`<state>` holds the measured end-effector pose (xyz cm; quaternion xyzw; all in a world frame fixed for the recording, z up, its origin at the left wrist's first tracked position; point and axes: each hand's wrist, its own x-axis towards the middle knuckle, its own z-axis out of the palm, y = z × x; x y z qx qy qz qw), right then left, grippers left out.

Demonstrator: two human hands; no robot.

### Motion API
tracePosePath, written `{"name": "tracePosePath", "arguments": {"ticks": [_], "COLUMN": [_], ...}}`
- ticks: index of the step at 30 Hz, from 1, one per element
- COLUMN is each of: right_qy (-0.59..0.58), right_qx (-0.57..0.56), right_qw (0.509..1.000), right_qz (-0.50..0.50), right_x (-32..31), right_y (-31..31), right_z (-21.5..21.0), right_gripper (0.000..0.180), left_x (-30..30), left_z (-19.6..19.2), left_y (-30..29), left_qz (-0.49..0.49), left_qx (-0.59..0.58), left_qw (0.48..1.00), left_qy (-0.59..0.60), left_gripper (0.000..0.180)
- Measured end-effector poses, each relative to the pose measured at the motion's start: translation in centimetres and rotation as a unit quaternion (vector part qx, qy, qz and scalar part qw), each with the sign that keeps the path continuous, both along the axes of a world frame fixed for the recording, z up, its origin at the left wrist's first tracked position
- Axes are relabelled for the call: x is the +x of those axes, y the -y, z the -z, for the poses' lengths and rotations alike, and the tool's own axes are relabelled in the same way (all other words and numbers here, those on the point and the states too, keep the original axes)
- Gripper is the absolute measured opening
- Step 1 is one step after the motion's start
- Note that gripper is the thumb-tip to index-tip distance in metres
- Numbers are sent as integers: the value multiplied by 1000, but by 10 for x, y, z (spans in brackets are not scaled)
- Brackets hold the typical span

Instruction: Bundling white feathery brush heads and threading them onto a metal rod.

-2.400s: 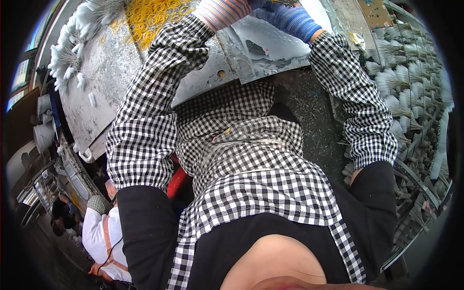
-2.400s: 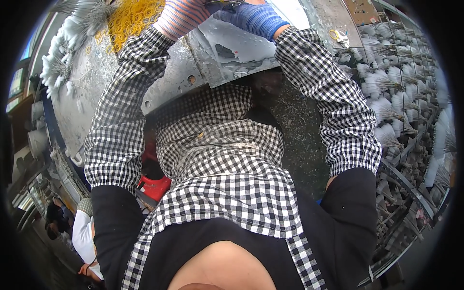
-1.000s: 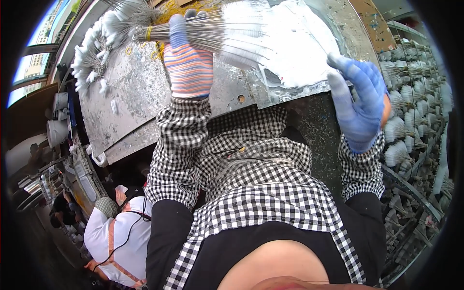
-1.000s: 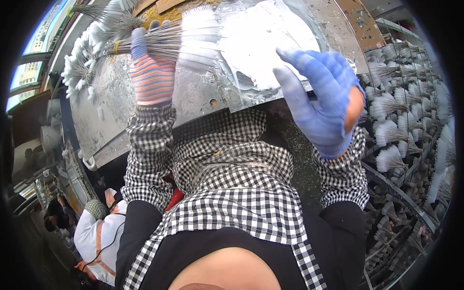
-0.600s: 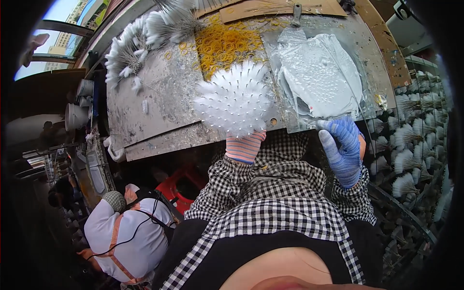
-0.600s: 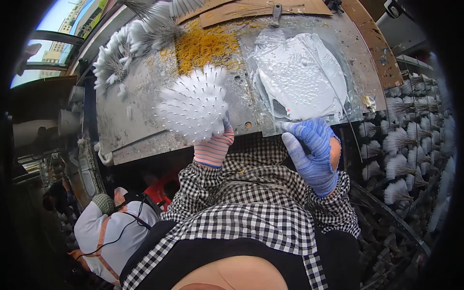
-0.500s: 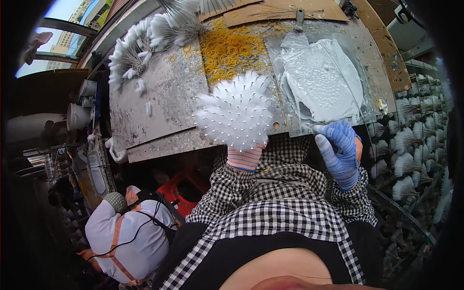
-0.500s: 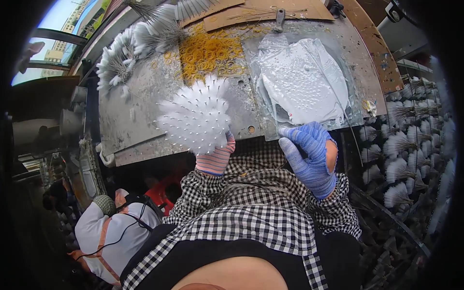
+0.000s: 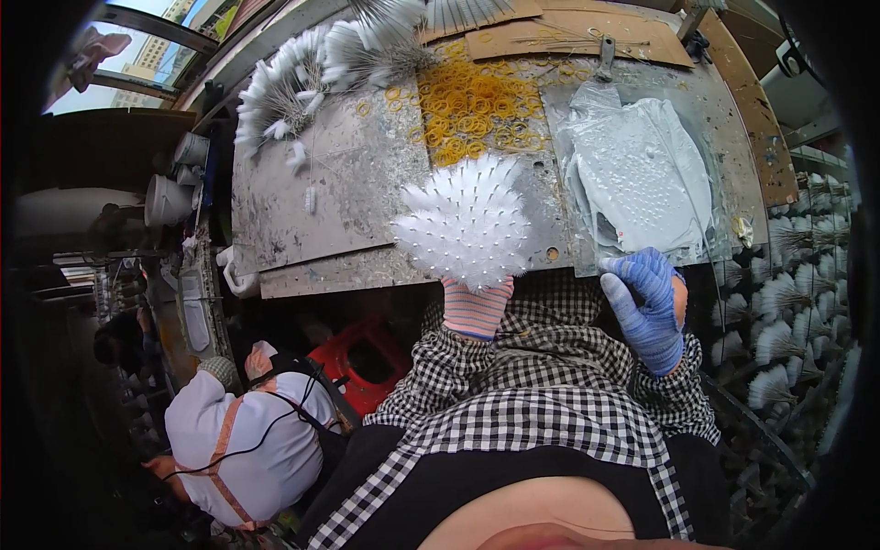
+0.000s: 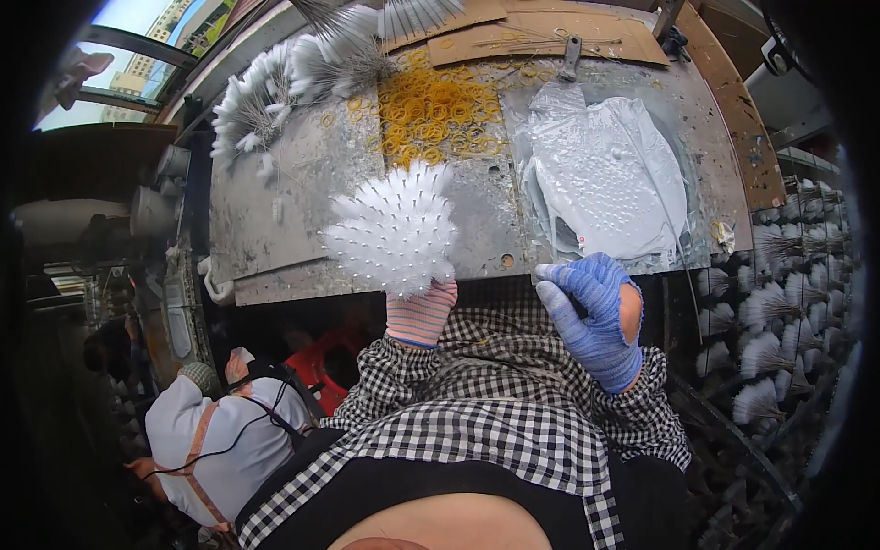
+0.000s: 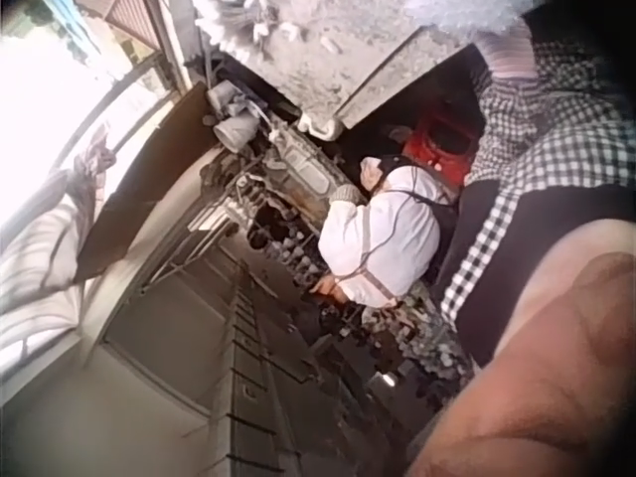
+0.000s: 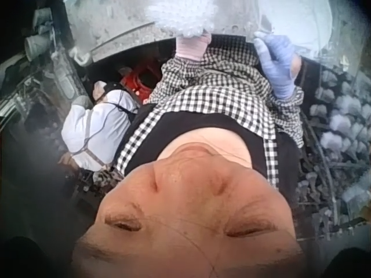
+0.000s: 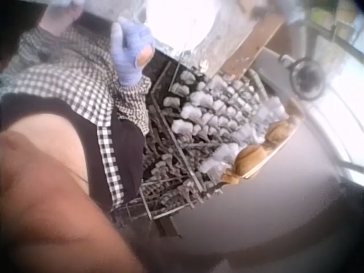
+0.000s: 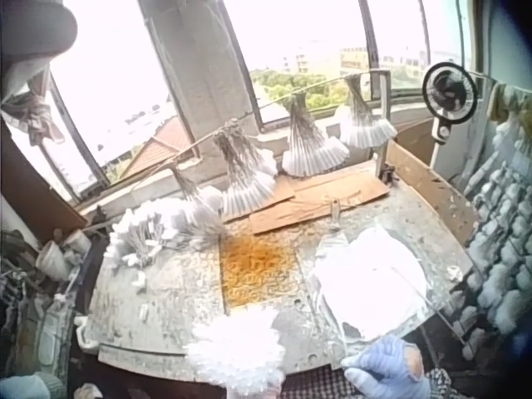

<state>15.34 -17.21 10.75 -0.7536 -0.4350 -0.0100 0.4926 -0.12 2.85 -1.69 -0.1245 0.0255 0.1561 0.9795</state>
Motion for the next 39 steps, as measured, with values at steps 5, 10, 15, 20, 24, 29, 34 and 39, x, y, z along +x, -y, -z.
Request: {"name": "tracePosePath", "arguments": {"ticks": [5,10,15,20,24,29,34,39], "right_qy": [-23,-31,-25,-39,-46,-31,-60,-4], "right_qx": [-17,-15,-8,-12,-39,17,-19,-174], "right_qw": [999,998,998,997,996,994,972,924], "right_qz": [-28,-46,-54,-60,-68,-107,-227,-340], "right_x": [-4,-5,-4,-3,1,33,67,76], "right_y": [-5,-14,-13,-12,-8,-26,-83,-127], "right_z": [3,4,8,12,10,-14,-25,18], "right_gripper": [15,16,15,15,16,19,42,48], "left_x": [-10,2,-7,-9,-11,-12,23,37], "left_z": [-24,-44,-45,-57,-47,-51,-72,-80], "left_y": [-15,-32,-45,-49,-55,-56,-44,-58], "left_qz": [-136,-195,-208,-220,-198,-136,-142,-42], "left_qx": [50,144,200,194,186,290,398,495], "left_qw": [970,886,879,869,862,884,824,788], "left_qy": [-194,-394,-379,-399,-428,-341,-378,-365], "left_gripper": [42,55,70,61,58,51,54,51]}}
